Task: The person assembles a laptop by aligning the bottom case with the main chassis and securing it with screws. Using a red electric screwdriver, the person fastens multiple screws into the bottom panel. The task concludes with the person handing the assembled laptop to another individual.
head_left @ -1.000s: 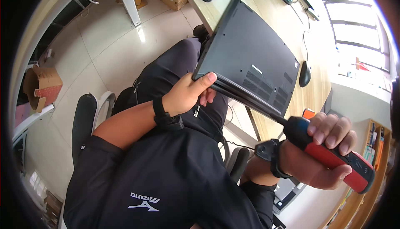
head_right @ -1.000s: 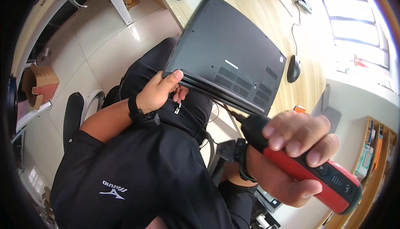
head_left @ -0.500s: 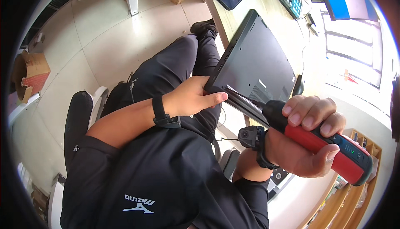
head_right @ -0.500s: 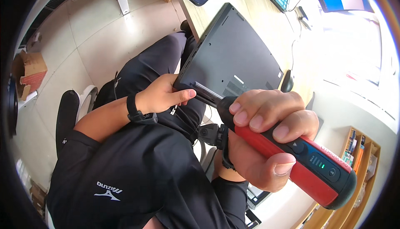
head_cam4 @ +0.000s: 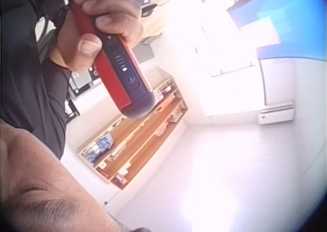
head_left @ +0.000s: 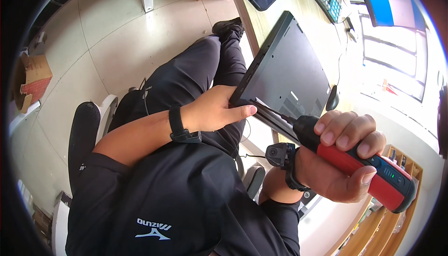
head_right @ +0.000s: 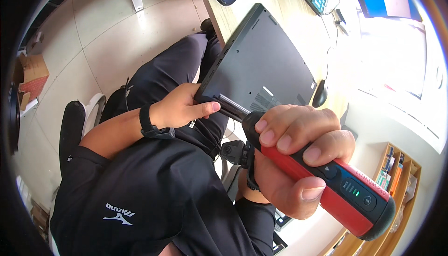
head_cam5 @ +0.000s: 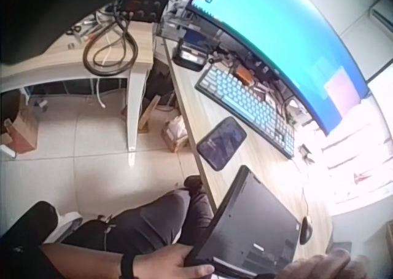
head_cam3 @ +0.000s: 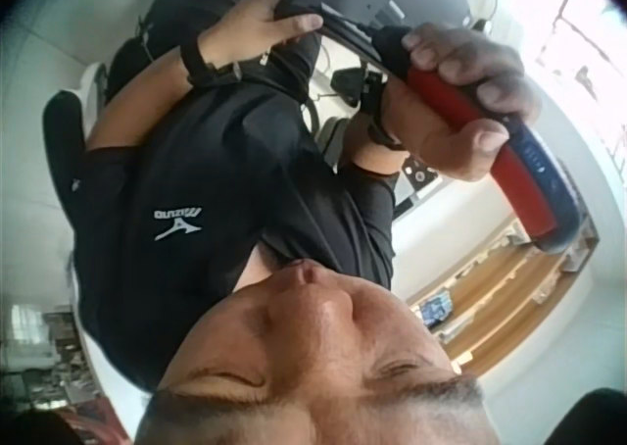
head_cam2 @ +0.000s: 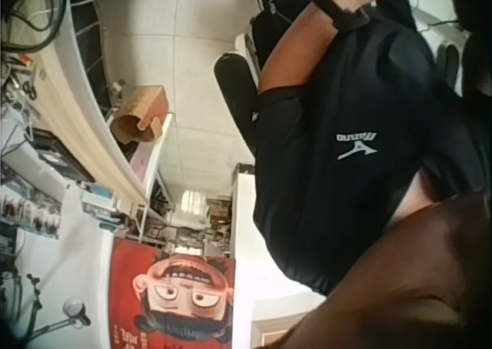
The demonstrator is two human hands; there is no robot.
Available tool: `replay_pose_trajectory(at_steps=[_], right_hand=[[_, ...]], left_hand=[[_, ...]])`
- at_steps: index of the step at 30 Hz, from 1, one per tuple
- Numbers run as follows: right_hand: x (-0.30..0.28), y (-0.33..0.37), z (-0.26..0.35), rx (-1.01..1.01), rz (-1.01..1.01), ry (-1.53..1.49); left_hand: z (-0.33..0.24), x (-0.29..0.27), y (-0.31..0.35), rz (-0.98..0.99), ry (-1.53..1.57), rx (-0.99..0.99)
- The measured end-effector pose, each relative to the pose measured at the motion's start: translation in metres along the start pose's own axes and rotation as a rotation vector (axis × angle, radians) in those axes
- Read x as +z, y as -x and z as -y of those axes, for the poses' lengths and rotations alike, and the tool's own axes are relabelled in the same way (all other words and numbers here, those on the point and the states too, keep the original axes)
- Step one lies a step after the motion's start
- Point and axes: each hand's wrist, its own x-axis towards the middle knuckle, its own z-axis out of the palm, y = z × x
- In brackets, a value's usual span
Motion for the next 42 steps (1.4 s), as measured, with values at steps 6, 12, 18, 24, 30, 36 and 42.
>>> replay_pose_trajectory(at_steps=[6,12,18,24,30,36,42], right_hand=[[0.0,0.001,-0.003,-0.001,-0.04,0.03],[-0.018,-0.014,0.019,-0.027,0.073,-0.262],[-0.037,-0.028,0.023,-0.001,0.27,-0.371],[-0.036,-0.029,0.021,0.0,0.254,-0.367],[-0.034,-0.029,0.025,-0.01,0.24,-0.357],[-0.033,-0.028,0.026,-0.019,0.215,-0.326],[-0.031,-0.024,0.025,-0.046,0.2,-0.314]], left_hand=[[-0.001,-0.001,0.002,0.0,-0.024,-0.046],[-0.002,0.003,0.002,-0.016,0.009,-0.026],[-0.001,0.002,0.002,-0.019,0.004,-0.047],[0.005,0.001,0.0,-0.011,-0.006,-0.002],[0.001,0.001,0.001,-0.013,0.007,-0.01],[0.001,0.0,0.001,-0.014,-0.011,-0.005],[0.001,0.001,0.001,-0.021,-0.013,-0.02]])
